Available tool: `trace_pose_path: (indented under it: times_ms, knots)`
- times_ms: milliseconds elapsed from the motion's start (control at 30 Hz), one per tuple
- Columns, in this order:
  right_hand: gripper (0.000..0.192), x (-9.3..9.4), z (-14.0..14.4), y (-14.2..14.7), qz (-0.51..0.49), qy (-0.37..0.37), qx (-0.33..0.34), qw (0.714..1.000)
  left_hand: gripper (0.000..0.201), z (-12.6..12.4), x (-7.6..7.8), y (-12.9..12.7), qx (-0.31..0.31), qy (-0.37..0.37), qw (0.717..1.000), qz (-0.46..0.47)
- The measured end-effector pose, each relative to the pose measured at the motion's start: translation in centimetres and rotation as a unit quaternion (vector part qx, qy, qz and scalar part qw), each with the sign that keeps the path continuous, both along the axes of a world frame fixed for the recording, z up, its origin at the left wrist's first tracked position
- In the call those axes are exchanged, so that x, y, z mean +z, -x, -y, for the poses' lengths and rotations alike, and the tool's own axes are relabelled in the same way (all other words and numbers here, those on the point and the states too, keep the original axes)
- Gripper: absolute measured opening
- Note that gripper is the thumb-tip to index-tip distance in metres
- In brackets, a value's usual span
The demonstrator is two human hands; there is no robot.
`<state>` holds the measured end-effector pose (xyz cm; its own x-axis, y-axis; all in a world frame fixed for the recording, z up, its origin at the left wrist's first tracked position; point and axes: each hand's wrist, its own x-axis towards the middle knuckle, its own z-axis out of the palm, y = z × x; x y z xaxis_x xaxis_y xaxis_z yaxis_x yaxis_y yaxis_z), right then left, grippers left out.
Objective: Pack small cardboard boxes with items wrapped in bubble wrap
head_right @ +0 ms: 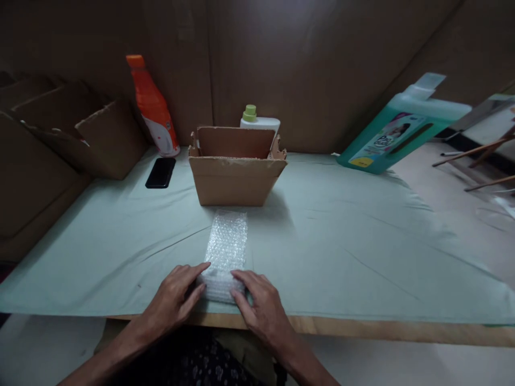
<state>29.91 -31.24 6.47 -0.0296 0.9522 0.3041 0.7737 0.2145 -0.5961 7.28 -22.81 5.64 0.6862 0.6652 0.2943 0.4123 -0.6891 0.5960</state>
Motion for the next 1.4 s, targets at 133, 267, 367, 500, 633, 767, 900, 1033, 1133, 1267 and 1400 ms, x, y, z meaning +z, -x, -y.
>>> trace_pose_path:
  times_ms: [133,267,367,500,633,767,900,1033,1133,1267,1400]
  knots:
    - [0.03,0.5,0.5,0.2,0.105,-0.113,0.009,0.988,0.035,-1.1,-1.1,-1.4,0.029,-0.037,0.997,-0.055]
    - [0.026,0.4,0.3,0.7,0.135,-0.064,0.061,0.987,0.033,-0.9,-0.4,-1.2,0.067,-0.044,0.996,-0.045]
    - [0.026,-0.1,-0.3,0.6,0.064,-0.028,0.048,0.996,0.038,-0.2,0.2,-0.5,0.011,-0.034,0.999,-0.002]
    - [0.026,-0.3,-0.7,0.0,0.008,0.006,0.02,1.0,0.042,-0.2,0.3,-0.7,-0.024,-0.02,0.999,-0.031]
    - [0.027,0.1,-0.7,0.1,0.1,-0.079,0.008,0.992,0.035,-1.7,-0.2,-2.1,0.036,-0.033,0.993,-0.105]
    - [0.031,0.1,-1.2,0.6,0.159,-0.057,0.056,0.984,0.034,-2.3,-0.4,-2.6,0.077,-0.028,0.993,-0.089]
    - [0.028,-0.1,-2.0,0.4,0.082,-0.042,0.036,0.995,0.044,-0.7,-0.4,-1.2,0.103,0.025,0.994,0.019]
    - [0.027,0.0,-2.1,0.2,0.028,0.049,-0.002,0.998,0.049,1.3,-0.6,0.2,0.125,0.082,0.987,0.064]
    - [0.022,0.2,-2.4,-0.2,0.112,0.042,-0.021,0.993,0.045,1.7,-0.9,0.1,0.116,0.071,0.989,0.053]
    - [0.041,-0.1,-4.0,-1.5,0.217,0.012,-0.047,0.975,0.04,1.2,-0.7,-0.9,0.091,0.055,0.993,0.045]
    - [0.054,-0.6,-5.7,-2.7,0.226,0.04,-0.043,0.972,0.037,0.9,-0.5,-1.5,0.082,0.058,0.994,0.051]
